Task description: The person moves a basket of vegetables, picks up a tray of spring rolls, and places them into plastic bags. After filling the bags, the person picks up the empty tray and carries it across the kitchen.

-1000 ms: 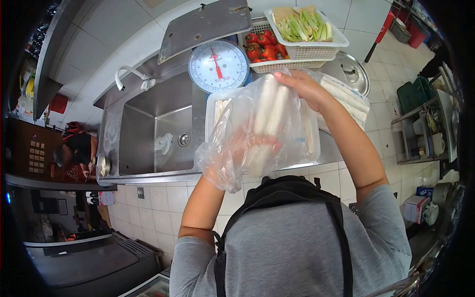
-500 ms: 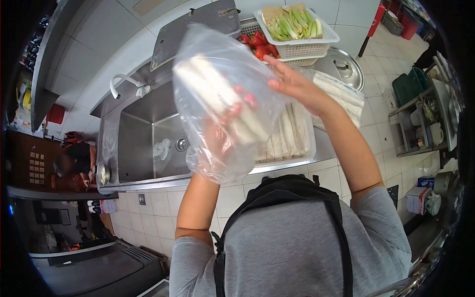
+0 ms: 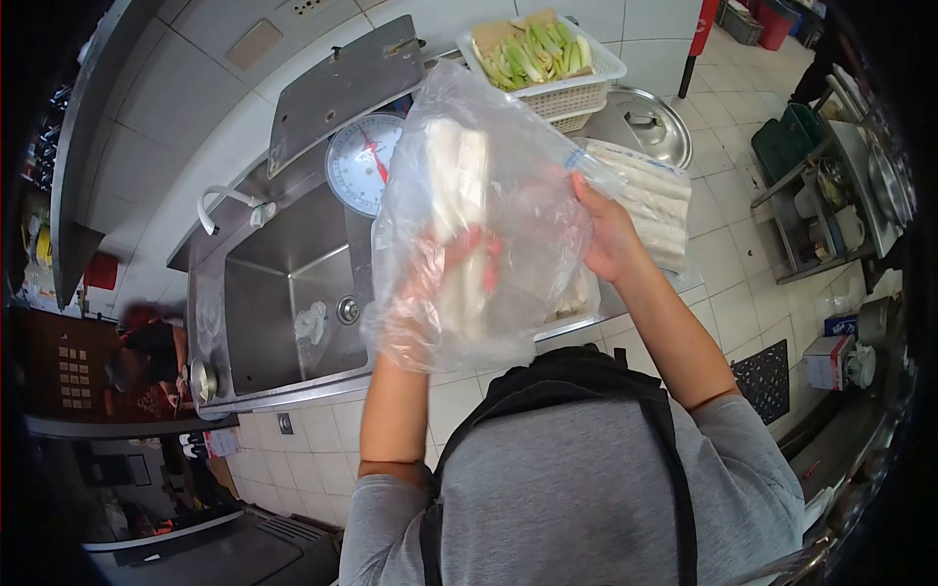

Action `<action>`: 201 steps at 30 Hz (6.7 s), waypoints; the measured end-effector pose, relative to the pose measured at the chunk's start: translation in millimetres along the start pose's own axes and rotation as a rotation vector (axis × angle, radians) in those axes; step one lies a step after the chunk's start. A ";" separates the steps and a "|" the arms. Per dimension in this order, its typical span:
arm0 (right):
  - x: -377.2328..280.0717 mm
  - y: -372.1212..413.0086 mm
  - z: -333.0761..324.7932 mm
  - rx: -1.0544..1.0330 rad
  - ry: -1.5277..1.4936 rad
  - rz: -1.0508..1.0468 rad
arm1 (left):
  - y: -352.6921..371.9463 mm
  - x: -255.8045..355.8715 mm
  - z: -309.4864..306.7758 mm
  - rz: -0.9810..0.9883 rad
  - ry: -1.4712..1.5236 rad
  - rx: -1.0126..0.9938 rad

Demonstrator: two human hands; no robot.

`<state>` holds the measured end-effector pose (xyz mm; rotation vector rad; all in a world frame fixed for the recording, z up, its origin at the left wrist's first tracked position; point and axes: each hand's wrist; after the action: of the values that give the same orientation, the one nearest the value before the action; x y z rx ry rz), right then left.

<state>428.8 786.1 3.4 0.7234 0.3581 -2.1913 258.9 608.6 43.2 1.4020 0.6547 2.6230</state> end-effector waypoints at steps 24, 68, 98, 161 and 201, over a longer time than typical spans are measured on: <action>3.2 -0.9 -127.9 0.049 -0.644 -0.119 | -165.8 -33.3 85.8 0.363 -1.235 -0.224; -55.8 0.5 -103.8 -0.230 -0.747 -0.147 | -115.8 -136.6 23.9 0.115 -1.312 0.697; -23.7 -35.2 -110.2 -0.045 -0.616 0.063 | 67.3 11.3 75.8 -0.148 -0.526 0.040; -0.3 158.8 -130.2 0.548 -0.389 -0.384 | -74.6 -59.4 101.5 0.210 -0.547 -0.073; -43.8 130.0 -125.4 0.091 1.048 -0.044 | -141.9 1.8 127.3 0.596 -0.957 0.003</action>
<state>598.4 786.0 -72.9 1.8964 0.7854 -1.6932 344.9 778.6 47.7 2.8312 0.1044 1.7943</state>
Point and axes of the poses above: each hand's wrist, its own y-axis away from the middle knuckle, its own z-axis out of the palm, x = y × z, and after that the axes turned 15 degrees about -z, right-handed
